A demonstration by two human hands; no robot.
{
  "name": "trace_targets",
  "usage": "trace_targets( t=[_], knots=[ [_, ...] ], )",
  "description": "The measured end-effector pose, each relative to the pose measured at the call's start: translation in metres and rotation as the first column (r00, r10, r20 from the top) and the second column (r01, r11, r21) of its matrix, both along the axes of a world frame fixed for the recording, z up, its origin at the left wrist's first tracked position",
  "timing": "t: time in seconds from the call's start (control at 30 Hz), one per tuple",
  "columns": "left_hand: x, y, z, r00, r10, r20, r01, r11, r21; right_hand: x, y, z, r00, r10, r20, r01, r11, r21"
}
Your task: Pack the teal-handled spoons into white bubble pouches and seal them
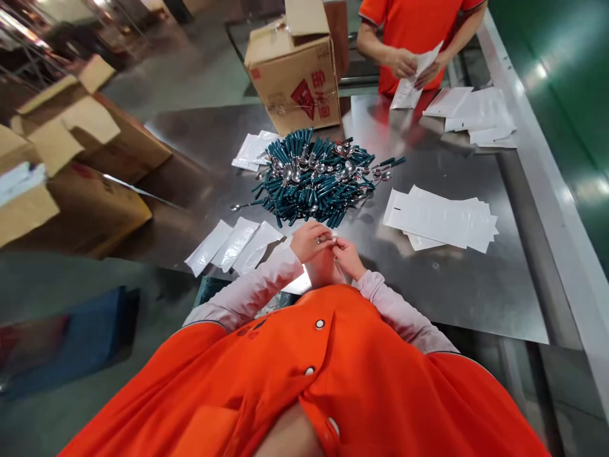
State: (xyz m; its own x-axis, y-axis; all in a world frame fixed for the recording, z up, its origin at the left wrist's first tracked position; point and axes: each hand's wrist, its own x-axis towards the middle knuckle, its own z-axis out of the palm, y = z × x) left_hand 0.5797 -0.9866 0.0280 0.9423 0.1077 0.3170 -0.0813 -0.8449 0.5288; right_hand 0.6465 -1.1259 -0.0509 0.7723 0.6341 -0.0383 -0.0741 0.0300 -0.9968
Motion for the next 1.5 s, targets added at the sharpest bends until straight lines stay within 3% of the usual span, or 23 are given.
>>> trace_targets(
  t=[0.1,0.17,0.23,0.33,0.37,0.43,0.5,0.57,0.63,0.67,0.77,0.93,1.23,1.3,1.43,1.5],
  knots=[
    [0.002,-0.004,-0.004,0.999,0.04,-0.017,-0.042,0.983,-0.177,-0.001,-0.001,0.007,0.997,0.048,0.053,-0.046,0.998,-0.032],
    [0.001,0.011,-0.004,0.992,0.124,0.0,-0.116,0.923,-0.367,-0.001,-0.002,0.01,0.997,0.062,0.048,-0.06,0.997,-0.047],
    [-0.005,0.04,0.0,0.949,0.315,0.028,-0.235,0.761,-0.605,-0.001,-0.004,0.013,0.997,0.074,0.026,-0.072,0.995,-0.074],
    [-0.032,0.096,0.009,0.789,0.614,0.007,-0.322,0.423,-0.847,-0.001,-0.006,0.016,0.988,0.155,0.0,-0.153,0.979,-0.135],
    [-0.045,0.11,0.011,0.743,0.669,-0.007,-0.335,0.363,-0.87,-0.001,-0.007,0.017,0.982,0.19,-0.004,-0.189,0.97,-0.153],
    [-0.069,0.12,0.007,0.7,0.713,-0.04,-0.374,0.319,-0.871,-0.002,-0.008,0.021,0.97,0.242,-0.014,-0.241,0.956,-0.17],
    [-0.085,0.103,-0.005,0.782,0.612,-0.116,-0.398,0.348,-0.849,-0.003,-0.008,0.027,0.963,0.269,-0.024,-0.269,0.947,-0.175],
    [-0.089,0.071,-0.021,0.906,0.363,-0.218,-0.365,0.407,-0.837,-0.004,-0.01,0.034,0.952,0.305,-0.007,-0.302,0.939,-0.165],
    [-0.088,0.039,-0.036,0.95,0.174,-0.261,-0.312,0.451,-0.836,-0.002,-0.015,0.041,0.932,0.358,0.048,-0.348,0.925,-0.154],
    [-0.087,0.027,-0.041,0.955,0.144,-0.258,-0.295,0.469,-0.832,-0.001,-0.018,0.044,0.921,0.379,0.088,-0.363,0.919,-0.154],
    [-0.091,0.014,-0.046,0.959,0.199,-0.203,-0.279,0.518,-0.809,0.006,-0.029,0.049,0.896,0.396,0.2,-0.364,0.914,-0.177],
    [-0.098,0.028,-0.043,0.962,0.218,-0.167,-0.26,0.526,-0.81,0.017,-0.033,0.044,0.924,0.336,0.183,-0.298,0.932,-0.206],
    [-0.09,0.041,-0.037,0.982,0.177,-0.064,-0.173,0.721,-0.671,0.041,-0.012,0.048,0.877,0.458,0.147,-0.422,0.879,-0.221],
    [-0.088,0.037,-0.043,0.966,0.25,-0.065,-0.226,0.7,-0.677,0.038,-0.006,0.044,0.914,0.385,0.131,-0.354,0.911,-0.21],
    [-0.081,0.023,-0.062,0.919,0.374,-0.124,-0.309,0.49,-0.815,0.023,0.005,0.027,0.963,0.268,-0.01,-0.267,0.954,-0.135],
    [-0.079,0.015,-0.072,0.908,0.348,-0.231,-0.377,0.442,-0.814,0.014,0.008,0.018,0.951,0.281,-0.129,-0.296,0.949,-0.109]
  ],
)
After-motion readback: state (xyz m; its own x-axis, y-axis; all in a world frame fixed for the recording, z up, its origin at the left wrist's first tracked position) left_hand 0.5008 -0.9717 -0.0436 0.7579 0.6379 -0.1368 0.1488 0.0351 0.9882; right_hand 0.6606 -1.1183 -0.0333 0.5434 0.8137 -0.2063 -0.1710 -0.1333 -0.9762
